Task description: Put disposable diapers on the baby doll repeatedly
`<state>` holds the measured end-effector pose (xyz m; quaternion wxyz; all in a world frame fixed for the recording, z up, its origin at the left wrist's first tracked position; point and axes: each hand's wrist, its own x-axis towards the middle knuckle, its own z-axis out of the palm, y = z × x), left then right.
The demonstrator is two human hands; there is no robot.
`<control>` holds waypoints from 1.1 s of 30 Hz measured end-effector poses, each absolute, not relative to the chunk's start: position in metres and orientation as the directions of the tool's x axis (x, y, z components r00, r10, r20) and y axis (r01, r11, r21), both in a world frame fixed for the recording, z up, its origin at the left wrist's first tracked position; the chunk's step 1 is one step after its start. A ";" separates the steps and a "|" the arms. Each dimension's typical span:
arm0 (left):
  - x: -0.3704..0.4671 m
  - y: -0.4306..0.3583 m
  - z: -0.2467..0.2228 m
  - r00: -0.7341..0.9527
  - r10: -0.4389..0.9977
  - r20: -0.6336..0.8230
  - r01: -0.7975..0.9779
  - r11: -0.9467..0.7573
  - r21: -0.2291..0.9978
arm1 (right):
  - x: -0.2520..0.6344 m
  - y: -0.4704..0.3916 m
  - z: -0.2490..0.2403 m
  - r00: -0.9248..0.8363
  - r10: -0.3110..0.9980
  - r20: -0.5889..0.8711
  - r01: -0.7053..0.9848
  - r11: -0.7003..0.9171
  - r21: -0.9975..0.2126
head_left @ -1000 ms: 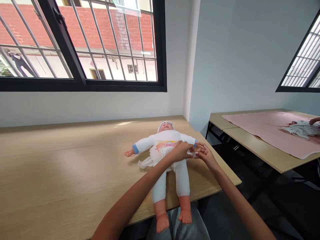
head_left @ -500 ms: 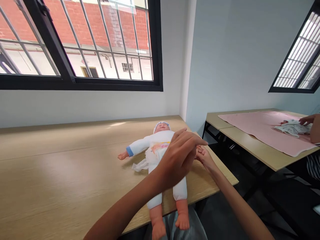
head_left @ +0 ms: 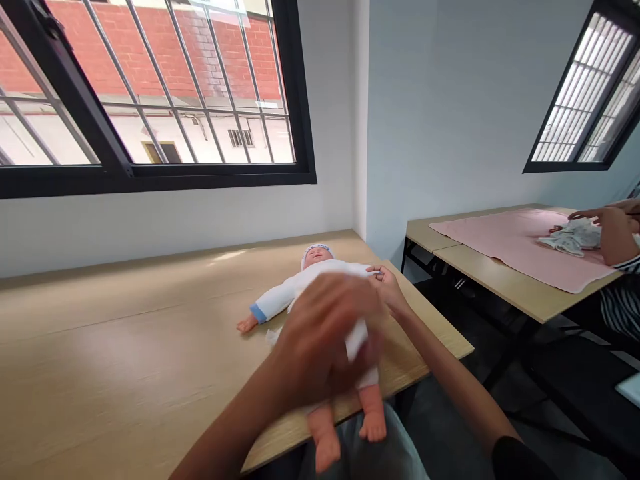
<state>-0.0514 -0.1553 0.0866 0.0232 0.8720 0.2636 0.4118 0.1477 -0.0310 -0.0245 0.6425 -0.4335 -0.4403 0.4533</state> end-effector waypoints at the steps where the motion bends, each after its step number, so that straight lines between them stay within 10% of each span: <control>1: -0.039 -0.136 0.089 0.564 0.523 0.639 0.517 -0.827 0.220 | 0.145 -0.029 -0.021 0.190 0.966 0.173 -0.206 0.212 -0.955; 5: -0.009 -0.077 0.060 0.568 0.780 0.264 0.816 -0.574 -0.061 | 0.146 -0.023 -0.023 0.189 0.973 0.132 -0.225 0.173 -0.959; 11: 0.000 -0.078 0.010 0.547 0.803 0.237 0.836 -0.511 -0.200 | 0.158 -0.014 -0.037 0.187 0.977 0.101 -0.266 0.149 -0.952; 33: 0.020 -0.069 0.018 0.567 0.801 0.191 0.823 -0.542 -0.169 | 0.187 -0.001 -0.062 0.271 0.963 0.016 -0.379 0.122 -0.918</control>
